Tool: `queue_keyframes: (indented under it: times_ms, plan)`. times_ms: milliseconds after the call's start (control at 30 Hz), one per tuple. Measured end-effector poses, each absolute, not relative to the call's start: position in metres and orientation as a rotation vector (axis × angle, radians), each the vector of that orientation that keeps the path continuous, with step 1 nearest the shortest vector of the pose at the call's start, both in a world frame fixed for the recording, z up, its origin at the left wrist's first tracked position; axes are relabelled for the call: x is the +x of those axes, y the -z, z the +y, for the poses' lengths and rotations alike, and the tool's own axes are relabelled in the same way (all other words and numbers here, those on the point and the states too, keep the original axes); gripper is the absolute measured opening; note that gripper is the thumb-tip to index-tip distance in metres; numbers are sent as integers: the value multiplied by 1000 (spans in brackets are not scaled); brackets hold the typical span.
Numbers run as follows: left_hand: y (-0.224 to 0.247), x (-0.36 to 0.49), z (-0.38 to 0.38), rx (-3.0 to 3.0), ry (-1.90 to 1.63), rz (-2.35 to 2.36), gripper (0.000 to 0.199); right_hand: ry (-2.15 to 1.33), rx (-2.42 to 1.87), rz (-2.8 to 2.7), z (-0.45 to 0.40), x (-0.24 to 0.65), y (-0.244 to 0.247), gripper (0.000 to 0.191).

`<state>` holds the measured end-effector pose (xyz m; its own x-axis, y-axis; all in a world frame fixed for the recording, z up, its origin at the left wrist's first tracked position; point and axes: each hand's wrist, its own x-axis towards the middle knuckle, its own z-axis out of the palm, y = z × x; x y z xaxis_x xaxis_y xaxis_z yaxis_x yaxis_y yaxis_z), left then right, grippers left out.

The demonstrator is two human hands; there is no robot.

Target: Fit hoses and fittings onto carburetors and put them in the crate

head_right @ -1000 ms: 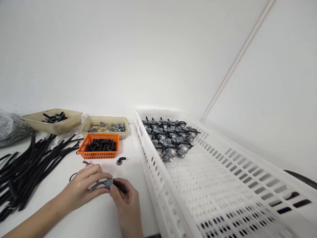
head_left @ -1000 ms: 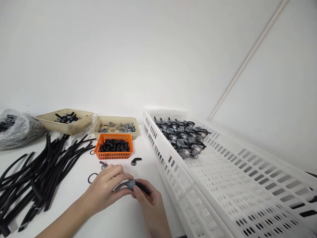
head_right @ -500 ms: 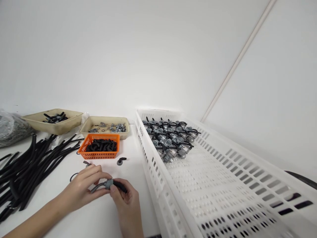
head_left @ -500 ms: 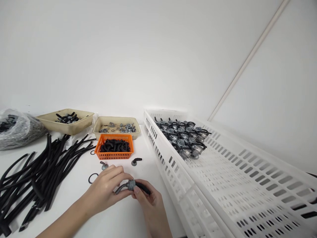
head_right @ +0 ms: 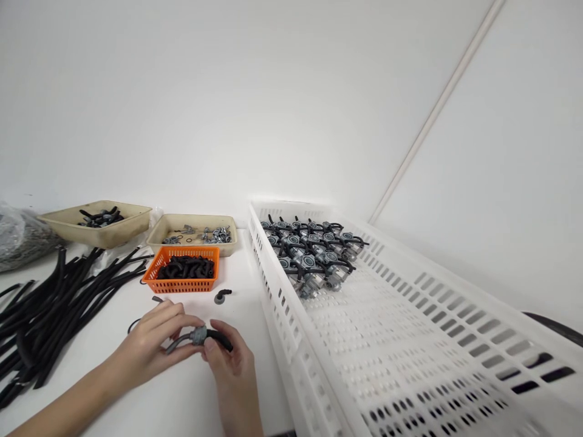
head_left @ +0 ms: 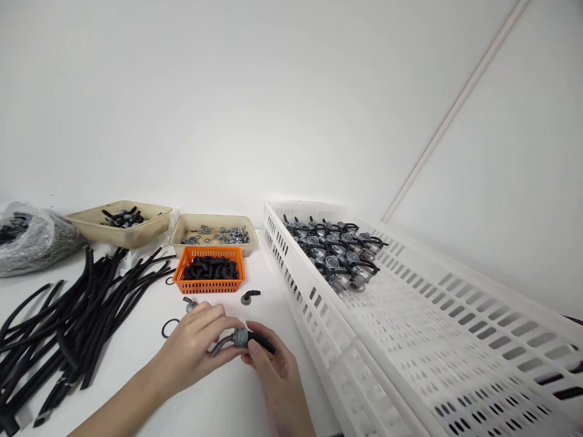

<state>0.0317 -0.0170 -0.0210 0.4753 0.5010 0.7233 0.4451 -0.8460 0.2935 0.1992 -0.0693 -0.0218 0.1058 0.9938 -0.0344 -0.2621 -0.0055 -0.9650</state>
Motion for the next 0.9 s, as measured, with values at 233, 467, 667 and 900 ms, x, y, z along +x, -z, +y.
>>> queue_keyframes:
  times_ms: [233,467,667,900]
  plan:
    - [21,34,-17,2684,-1343,793,15,-1270,-1021,-945,-65,201,32,48]
    - [22,34,-17,2679,-1357,783,17,-1216,-1094,-924,-69,196,27,52]
    - [22,34,-17,2669,-1383,765,18,-1245,-1111,-933,-68,197,28,53]
    - [22,32,-17,2681,-1349,761,19,-1246,-1103,-953,-69,198,28,53]
